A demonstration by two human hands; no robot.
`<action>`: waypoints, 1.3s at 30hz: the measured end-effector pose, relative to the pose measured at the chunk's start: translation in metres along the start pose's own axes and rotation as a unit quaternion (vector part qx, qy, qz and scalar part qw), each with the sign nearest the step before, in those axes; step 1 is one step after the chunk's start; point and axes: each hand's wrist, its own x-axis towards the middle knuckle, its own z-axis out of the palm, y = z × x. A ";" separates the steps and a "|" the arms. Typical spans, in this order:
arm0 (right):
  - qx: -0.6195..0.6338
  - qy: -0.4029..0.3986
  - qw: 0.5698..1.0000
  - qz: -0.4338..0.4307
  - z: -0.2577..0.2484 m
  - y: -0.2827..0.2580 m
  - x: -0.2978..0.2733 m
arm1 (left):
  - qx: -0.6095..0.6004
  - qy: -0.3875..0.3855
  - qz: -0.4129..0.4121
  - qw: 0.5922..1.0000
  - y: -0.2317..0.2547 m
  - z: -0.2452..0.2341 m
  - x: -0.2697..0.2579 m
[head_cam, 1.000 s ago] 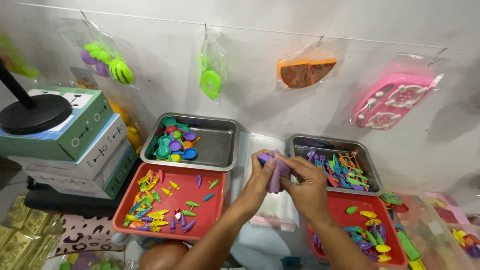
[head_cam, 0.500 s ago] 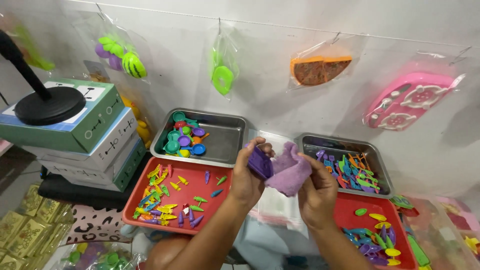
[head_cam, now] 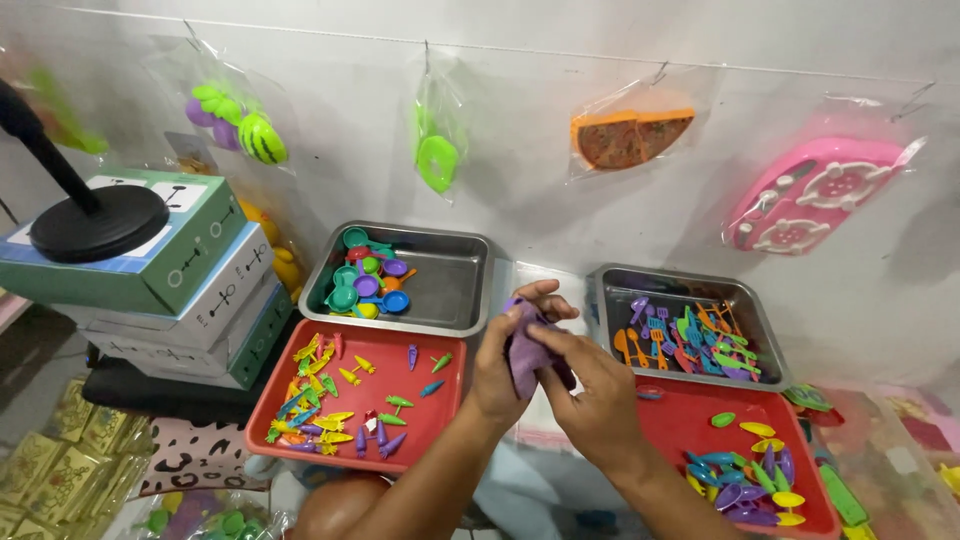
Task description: Cleaning and sorting small plastic toy components using a cloth and trays.
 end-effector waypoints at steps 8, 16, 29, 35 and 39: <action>0.039 0.014 0.999 -0.027 -0.004 -0.001 -0.003 | 0.057 -0.047 0.030 0.997 -0.020 -0.009 0.003; 0.017 0.055 0.998 0.007 -0.002 0.022 0.009 | 0.064 0.089 0.002 0.994 -0.023 -0.003 0.010; 0.359 0.148 0.887 0.251 -0.042 0.100 0.021 | 0.636 0.194 0.006 0.747 0.000 -0.006 0.018; 0.536 0.245 0.695 0.411 -0.080 0.147 0.013 | 0.887 -0.028 -0.089 0.451 -0.037 -0.002 0.036; 0.616 0.210 0.624 0.433 -0.095 0.115 0.010 | 0.843 -0.038 -0.097 0.529 -0.043 0.018 0.031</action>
